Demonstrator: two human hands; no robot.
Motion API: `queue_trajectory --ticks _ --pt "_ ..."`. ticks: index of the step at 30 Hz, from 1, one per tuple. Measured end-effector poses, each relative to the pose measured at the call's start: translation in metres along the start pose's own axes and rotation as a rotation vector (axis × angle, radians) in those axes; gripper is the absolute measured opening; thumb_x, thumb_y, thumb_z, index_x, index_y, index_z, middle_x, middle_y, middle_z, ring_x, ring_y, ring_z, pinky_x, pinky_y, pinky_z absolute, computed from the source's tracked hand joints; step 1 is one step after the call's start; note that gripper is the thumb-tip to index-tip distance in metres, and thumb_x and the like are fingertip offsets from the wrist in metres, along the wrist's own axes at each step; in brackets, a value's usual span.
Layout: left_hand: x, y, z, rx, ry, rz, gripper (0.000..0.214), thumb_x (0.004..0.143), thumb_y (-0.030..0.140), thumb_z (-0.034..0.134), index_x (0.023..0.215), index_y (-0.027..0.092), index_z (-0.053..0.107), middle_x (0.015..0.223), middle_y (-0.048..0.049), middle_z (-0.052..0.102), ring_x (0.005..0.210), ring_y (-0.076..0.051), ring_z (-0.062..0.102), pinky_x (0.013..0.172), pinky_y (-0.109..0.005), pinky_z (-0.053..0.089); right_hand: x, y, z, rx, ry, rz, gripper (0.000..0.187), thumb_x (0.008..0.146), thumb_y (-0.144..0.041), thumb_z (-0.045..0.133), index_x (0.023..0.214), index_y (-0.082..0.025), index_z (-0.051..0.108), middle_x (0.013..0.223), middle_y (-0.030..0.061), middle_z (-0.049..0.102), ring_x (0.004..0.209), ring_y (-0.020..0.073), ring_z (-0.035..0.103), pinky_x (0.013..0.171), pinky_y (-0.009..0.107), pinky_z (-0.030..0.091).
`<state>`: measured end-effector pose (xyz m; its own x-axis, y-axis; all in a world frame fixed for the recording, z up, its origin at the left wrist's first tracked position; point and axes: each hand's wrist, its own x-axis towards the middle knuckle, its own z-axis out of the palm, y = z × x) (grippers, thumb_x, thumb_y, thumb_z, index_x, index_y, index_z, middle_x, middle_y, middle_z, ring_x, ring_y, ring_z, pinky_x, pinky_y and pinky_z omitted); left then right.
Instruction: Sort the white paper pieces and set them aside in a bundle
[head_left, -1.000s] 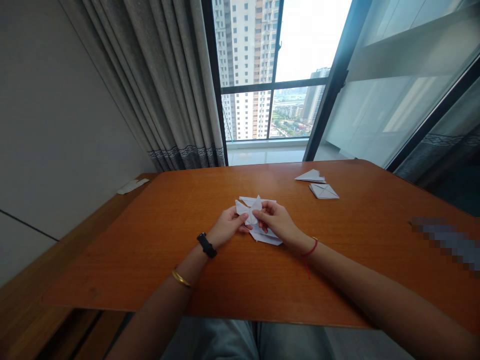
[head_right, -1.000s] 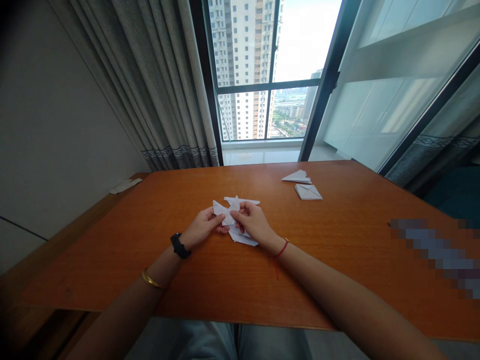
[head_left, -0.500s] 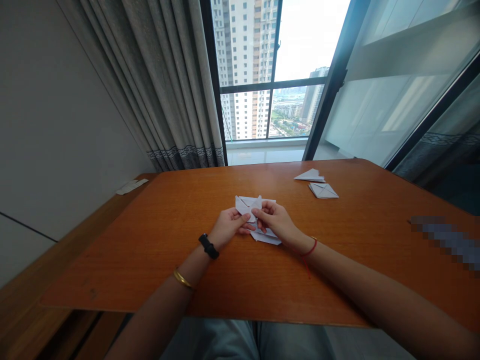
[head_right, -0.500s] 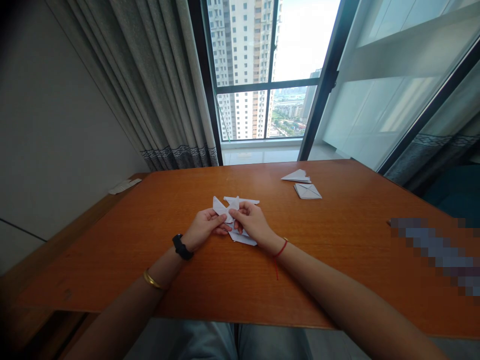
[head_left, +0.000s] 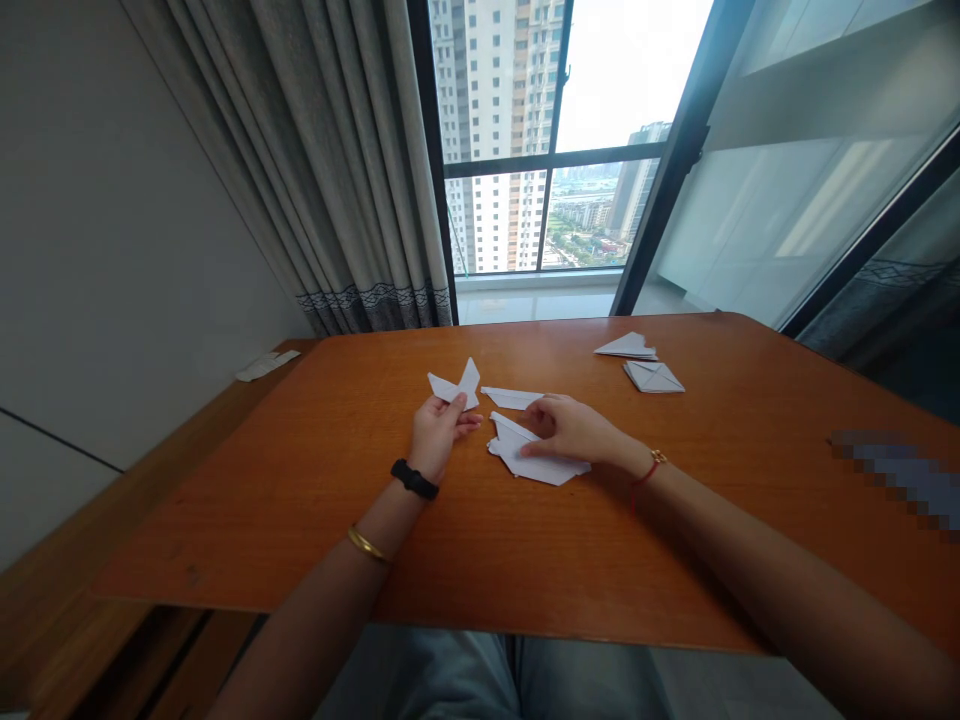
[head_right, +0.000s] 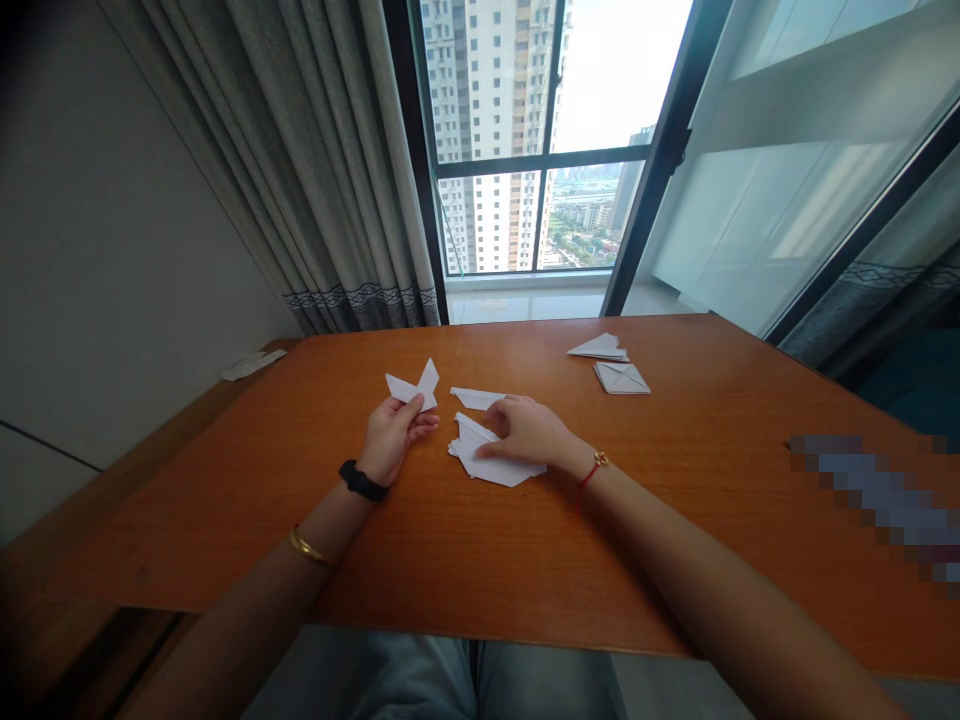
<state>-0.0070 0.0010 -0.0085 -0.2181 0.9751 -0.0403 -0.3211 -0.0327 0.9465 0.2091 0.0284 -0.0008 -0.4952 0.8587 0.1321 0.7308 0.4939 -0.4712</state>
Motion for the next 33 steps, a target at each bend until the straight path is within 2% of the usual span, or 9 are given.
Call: queue_trajectory --ticks 4,8,11,17,22,25,29,31,33 --pt "0.000 -0.001 0.000 0.019 -0.007 0.001 0.019 0.079 0.025 0.068 0.087 0.011 0.057 0.081 -0.0070 0.070 0.059 -0.011 0.066 0.055 -0.020 0.054 -0.006 -0.010 0.003 -0.178 -0.102 0.028 0.065 0.045 -0.060 0.080 0.093 -0.020 0.064 0.099 0.0102 0.062 0.090 0.0264 0.056 0.070 0.030 0.042" --pt "0.001 -0.002 -0.001 0.039 -0.015 0.010 0.022 0.078 0.028 0.068 0.088 0.011 0.057 0.079 -0.0075 0.070 0.059 -0.010 0.065 0.055 -0.019 0.053 -0.003 -0.008 0.008 0.040 -0.105 0.100 0.036 0.062 -0.036 0.075 0.091 -0.019 0.062 0.090 0.0059 0.065 0.076 0.0192 0.058 0.063 0.026 0.040" --pt "0.001 -0.003 -0.002 0.058 -0.006 0.024 0.028 0.075 0.032 0.071 0.088 0.012 0.057 0.080 -0.0070 0.070 0.057 -0.010 0.065 0.055 -0.020 0.051 0.002 -0.002 0.008 0.262 -0.014 0.080 0.018 0.071 -0.029 0.065 0.086 -0.018 0.064 0.079 0.0019 0.065 0.068 0.0150 0.055 0.061 0.025 0.039" --pt "0.000 -0.004 -0.002 0.086 -0.038 0.071 0.039 0.066 0.042 0.075 0.086 0.013 0.059 0.070 -0.0007 0.067 0.054 -0.010 0.062 0.056 -0.021 0.047 0.007 0.002 0.007 0.629 0.166 0.126 0.026 0.070 -0.034 0.066 0.087 -0.015 0.063 0.078 0.0007 0.063 0.064 0.0125 0.054 0.058 0.024 0.040" --pt "0.002 -0.005 -0.003 0.126 -0.012 0.070 0.042 0.064 0.046 0.075 0.083 0.013 0.059 0.065 0.0001 0.065 0.054 -0.010 0.061 0.054 -0.020 0.043 0.009 0.003 0.006 0.731 0.338 0.120 0.025 0.074 -0.036 0.063 0.090 -0.016 0.062 0.083 0.0028 0.066 0.072 0.0154 0.059 0.065 0.027 0.045" --pt "0.004 -0.005 -0.003 0.139 0.013 0.082 0.042 0.064 0.047 0.075 0.083 0.013 0.059 0.071 -0.0016 0.067 0.053 -0.009 0.060 0.055 -0.020 0.043 0.012 0.014 0.005 0.614 0.434 0.135 0.027 0.081 -0.034 0.056 0.099 -0.016 0.063 0.094 0.0066 0.068 0.082 0.0189 0.060 0.074 0.031 0.046" --pt "0.004 -0.006 -0.004 0.145 0.035 0.088 0.044 0.062 0.048 0.076 0.082 0.013 0.059 0.069 -0.0015 0.067 0.053 -0.010 0.060 0.056 -0.022 0.043 0.011 0.026 0.008 0.014 0.483 0.177 0.032 0.084 -0.030 0.055 0.112 -0.018 0.063 0.113 0.0138 0.062 0.104 0.0292 0.051 0.088 0.045 0.037" --pt "0.004 -0.006 -0.003 0.145 0.037 0.091 0.043 0.062 0.049 0.076 0.081 0.014 0.059 0.066 -0.0011 0.066 0.052 -0.010 0.059 0.055 -0.022 0.043 0.009 0.021 0.012 -0.201 0.447 0.139 0.030 0.084 -0.034 0.056 0.110 -0.021 0.065 0.115 0.0136 0.060 0.108 0.0316 0.046 0.092 0.048 0.031" --pt "0.004 -0.007 -0.003 0.145 0.029 0.098 0.043 0.062 0.048 0.076 0.081 0.014 0.059 0.069 -0.0020 0.067 0.052 -0.010 0.059 0.055 -0.022 0.043 0.009 0.011 0.019 -0.246 0.324 0.081 0.031 0.084 -0.044 0.056 0.103 -0.023 0.068 0.110 0.0119 0.061 0.106 0.0310 0.046 0.090 0.048 0.031"
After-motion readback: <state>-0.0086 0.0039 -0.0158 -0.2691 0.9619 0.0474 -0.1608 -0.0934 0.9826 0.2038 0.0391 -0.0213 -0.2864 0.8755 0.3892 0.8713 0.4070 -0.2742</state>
